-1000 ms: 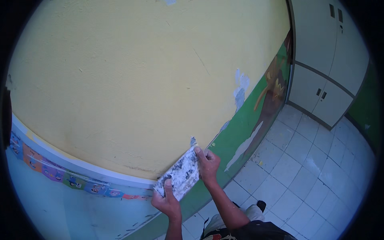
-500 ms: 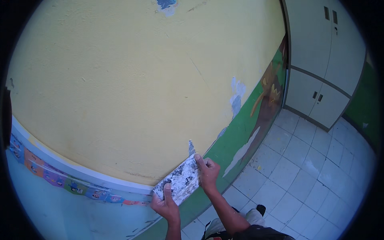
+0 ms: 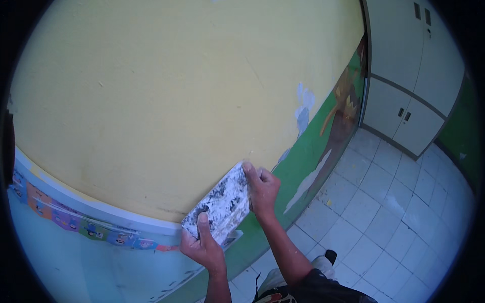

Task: The recorder is using a putty knife to scrape and apply filler to a damaged yellow and green wall.

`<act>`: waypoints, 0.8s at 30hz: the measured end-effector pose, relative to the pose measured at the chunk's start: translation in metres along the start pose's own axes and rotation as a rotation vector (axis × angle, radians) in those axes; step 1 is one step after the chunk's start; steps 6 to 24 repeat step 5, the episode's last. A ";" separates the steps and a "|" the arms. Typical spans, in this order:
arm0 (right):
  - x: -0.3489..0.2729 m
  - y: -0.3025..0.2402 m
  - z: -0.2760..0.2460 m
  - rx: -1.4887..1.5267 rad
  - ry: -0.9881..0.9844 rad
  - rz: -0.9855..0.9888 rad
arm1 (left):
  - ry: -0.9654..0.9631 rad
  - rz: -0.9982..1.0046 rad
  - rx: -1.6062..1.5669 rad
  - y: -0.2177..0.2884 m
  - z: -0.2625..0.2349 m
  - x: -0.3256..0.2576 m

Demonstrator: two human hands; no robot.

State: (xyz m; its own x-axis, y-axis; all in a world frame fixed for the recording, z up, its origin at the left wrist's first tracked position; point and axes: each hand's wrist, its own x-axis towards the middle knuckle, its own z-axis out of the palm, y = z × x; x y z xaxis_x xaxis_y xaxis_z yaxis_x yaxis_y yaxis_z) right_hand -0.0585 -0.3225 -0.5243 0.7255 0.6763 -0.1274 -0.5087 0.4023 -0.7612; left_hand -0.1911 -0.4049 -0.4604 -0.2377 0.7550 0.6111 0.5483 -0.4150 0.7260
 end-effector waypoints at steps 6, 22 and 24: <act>-0.034 0.072 -0.044 -0.071 0.077 -0.021 | -0.114 0.002 -0.029 -0.022 -0.005 -0.019; -0.034 0.072 -0.044 -0.071 0.077 -0.021 | -0.114 0.002 -0.029 -0.022 -0.005 -0.019; -0.034 0.072 -0.044 -0.071 0.077 -0.021 | -0.114 0.002 -0.029 -0.022 -0.005 -0.019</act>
